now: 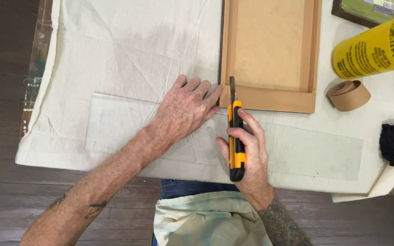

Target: Applying adhesive finishing strips and liquid finish to a wooden tray using a utility knife and brush

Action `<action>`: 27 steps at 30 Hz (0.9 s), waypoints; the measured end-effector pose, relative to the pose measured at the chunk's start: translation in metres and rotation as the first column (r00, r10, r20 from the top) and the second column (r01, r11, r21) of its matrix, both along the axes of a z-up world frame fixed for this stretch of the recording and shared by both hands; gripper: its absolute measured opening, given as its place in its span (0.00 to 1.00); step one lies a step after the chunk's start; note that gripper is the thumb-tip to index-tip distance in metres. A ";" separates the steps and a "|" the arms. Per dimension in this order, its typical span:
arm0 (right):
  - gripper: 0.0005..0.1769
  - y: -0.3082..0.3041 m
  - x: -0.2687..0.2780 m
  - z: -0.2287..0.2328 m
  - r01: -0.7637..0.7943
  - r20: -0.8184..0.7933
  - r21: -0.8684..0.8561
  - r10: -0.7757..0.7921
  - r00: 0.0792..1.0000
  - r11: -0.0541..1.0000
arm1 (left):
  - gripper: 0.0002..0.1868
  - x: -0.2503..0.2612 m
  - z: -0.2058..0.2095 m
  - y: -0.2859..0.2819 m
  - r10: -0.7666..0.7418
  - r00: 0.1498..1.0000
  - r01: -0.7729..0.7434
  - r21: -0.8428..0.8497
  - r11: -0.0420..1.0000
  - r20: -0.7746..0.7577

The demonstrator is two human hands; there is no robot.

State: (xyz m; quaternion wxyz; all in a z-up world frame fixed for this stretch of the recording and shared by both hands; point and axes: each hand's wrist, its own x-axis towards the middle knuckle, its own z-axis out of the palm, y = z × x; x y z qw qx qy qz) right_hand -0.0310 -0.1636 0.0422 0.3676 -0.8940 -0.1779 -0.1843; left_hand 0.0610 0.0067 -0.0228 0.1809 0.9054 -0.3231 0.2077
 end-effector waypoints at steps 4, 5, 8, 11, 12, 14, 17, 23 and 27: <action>0.15 0.004 0.003 -0.002 -0.014 -0.030 -0.005 0.014 0.999 1.000 | 0.21 0.000 -0.001 0.000 0.007 1.000 -0.007 0.002 1.000 0.009; 0.15 0.005 0.003 -0.002 -0.021 -0.044 -0.001 0.020 0.999 1.000 | 0.21 0.001 -0.001 0.000 0.006 1.000 -0.006 0.001 1.000 0.004; 0.16 0.005 0.005 -0.003 -0.030 -0.063 0.006 0.030 0.998 1.000 | 0.20 0.000 0.001 -0.001 0.008 1.000 -0.008 -0.001 1.000 0.001; 0.17 0.005 0.005 -0.006 -0.029 -0.077 0.004 0.029 0.997 1.000 | 0.20 0.000 0.000 -0.001 0.006 1.000 -0.006 -0.005 1.000 0.006; 0.17 0.004 0.005 -0.007 -0.022 -0.083 -0.002 0.022 0.996 1.000 | 0.19 0.001 -0.001 -0.001 0.000 1.000 0.000 -0.007 1.000 0.010; 0.17 0.004 0.006 -0.009 -0.026 -0.082 -0.005 0.026 0.996 1.000 | 0.19 0.001 0.000 -0.001 0.001 1.000 -0.001 -0.013 1.000 0.012; 0.18 0.003 0.007 -0.013 -0.034 -0.075 -0.019 0.033 0.997 0.999 | 0.19 0.002 -0.001 -0.002 0.003 1.000 -0.003 -0.014 1.000 0.019; 0.19 0.003 0.008 -0.016 -0.045 -0.051 -0.056 0.042 0.998 0.997 | 0.19 0.002 -0.001 -0.002 -0.002 0.999 0.002 0.007 1.000 0.037; 0.17 0.002 0.007 -0.014 -0.048 -0.047 -0.079 0.045 0.998 0.996 | 0.16 0.001 -0.002 -0.005 0.012 0.998 -0.012 0.014 1.000 0.061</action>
